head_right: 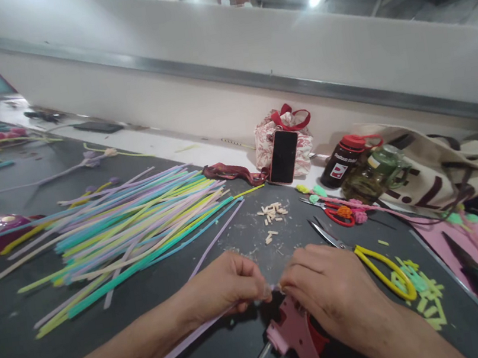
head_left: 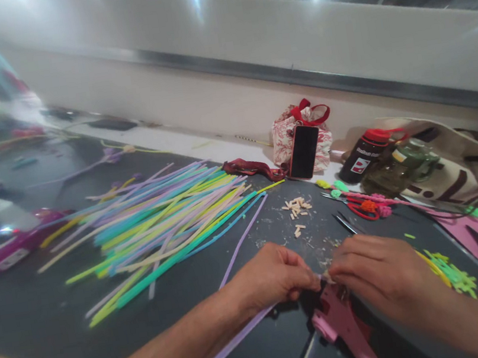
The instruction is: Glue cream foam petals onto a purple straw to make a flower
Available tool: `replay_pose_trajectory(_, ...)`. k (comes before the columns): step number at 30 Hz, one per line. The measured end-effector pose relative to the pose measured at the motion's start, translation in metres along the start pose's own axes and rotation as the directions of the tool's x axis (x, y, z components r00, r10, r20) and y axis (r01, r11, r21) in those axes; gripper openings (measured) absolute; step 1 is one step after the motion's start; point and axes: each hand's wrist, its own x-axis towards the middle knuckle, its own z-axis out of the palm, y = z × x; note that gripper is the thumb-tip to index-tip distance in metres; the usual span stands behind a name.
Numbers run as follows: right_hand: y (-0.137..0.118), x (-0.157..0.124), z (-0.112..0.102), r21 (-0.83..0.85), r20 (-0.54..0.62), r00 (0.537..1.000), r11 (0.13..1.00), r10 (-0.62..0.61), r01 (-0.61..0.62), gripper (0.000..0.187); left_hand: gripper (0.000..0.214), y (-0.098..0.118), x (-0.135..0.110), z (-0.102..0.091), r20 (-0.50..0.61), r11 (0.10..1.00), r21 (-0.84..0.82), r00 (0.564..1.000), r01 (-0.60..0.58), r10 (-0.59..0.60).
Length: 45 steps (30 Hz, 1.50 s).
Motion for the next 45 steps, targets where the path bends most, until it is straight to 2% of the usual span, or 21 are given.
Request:
replay_pose_trajectory(10,0.004,0.000,0.004,0.017,0.053,0.998,1.000,0.015,-0.016,0.019,0.010,-0.001,0.001,0.000,-0.006,0.999,-0.042,1.000,0.000,0.000)
replay_pose_trajectory(14,0.005,0.001,0.001,0.041,0.042,0.999,0.999,0.007,-0.009,0.021,0.011,-0.001,0.001,0.000,-0.006,0.999,-0.044,1.000,-0.002,0.001)
replay_pose_trajectory(20,0.006,0.004,-0.007,0.085,0.085,0.996,0.996,-0.001,-0.006,0.022,0.011,0.001,0.000,-0.001,-0.006,1.000,-0.030,1.000,-0.008,0.008)
replay_pose_trajectory(30,0.011,-0.003,-0.012,0.116,0.022,1.000,0.993,0.022,-0.024,0.019,0.010,0.002,0.000,0.000,-0.034,0.999,-0.036,0.999,-0.014,0.013)
replay_pose_trajectory(34,0.015,-0.008,-0.016,0.099,-0.066,0.985,0.983,0.161,-0.154,0.019,0.009,0.003,0.001,-0.002,-0.071,0.998,-0.057,0.997,0.011,-0.015)
replay_pose_trajectory(37,0.019,-0.012,-0.015,0.154,-0.097,0.951,0.949,0.293,-0.276,0.018,0.011,0.005,0.000,-0.003,-0.042,0.986,-0.167,0.999,0.023,-0.031)
replay_pose_trajectory(42,0.019,-0.011,-0.009,0.226,-0.011,0.922,0.899,0.387,-0.374,0.018,0.018,0.003,0.001,-0.005,0.065,0.938,-0.346,0.998,0.024,-0.001)
replay_pose_trajectory(45,0.018,-0.008,-0.004,0.229,0.019,0.923,0.897,0.384,-0.378,0.018,0.022,0.001,0.002,-0.005,0.070,0.925,-0.379,0.997,-0.003,0.032)
